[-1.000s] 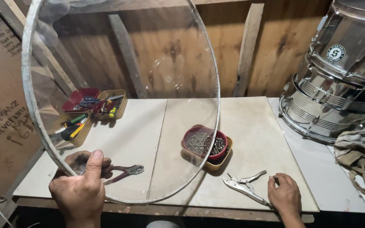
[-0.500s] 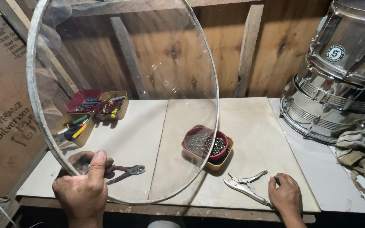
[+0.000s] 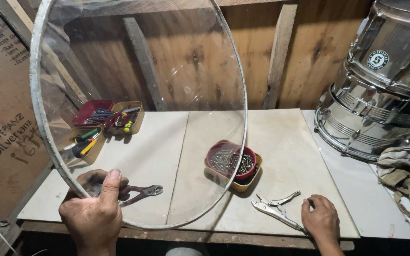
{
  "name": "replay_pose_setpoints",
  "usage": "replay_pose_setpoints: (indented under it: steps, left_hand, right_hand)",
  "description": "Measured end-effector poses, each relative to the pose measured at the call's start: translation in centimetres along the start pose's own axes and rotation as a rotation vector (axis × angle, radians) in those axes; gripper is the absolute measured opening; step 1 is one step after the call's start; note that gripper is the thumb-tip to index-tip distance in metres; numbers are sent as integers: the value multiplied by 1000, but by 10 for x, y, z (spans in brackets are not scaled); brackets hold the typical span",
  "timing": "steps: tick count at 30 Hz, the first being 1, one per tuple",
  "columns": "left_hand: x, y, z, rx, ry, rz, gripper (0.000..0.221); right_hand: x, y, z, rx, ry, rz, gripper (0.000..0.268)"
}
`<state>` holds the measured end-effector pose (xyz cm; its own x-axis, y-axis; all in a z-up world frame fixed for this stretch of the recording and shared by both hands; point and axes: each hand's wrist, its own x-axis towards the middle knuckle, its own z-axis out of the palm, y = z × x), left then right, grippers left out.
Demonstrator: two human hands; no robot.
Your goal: Repairing the metal rim of a clear drum head using pliers at a workbench.
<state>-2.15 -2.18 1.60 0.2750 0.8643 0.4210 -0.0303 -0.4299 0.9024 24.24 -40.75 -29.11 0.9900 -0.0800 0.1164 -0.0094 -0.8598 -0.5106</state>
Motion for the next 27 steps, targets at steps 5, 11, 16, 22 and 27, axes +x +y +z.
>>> replay_pose_setpoints:
  steps: [5, 11, 16, 22, 27]
  left_hand:
    - [0, 0, -2, 37, 0, 6, 21]
    - [-1, -2, -4, 25, -1, 10, 22]
    - [0, -4, -4, 24, 2, 21, 19]
    - [1, 5, -7, 89, -28, 66, 22]
    - [-2, 16, -2, -74, -56, 12, 20]
  right_hand:
    - [-1, -1, -1, 2, -6, 16, 38]
    - [3, 14, 14, -1, 79, -85, 34]
    - [8, -7, -17, 14, -69, 88, 43]
    - [5, -29, -32, 111, -317, -187, 40]
    - [-8, -50, -32, -280, -549, -496, 47]
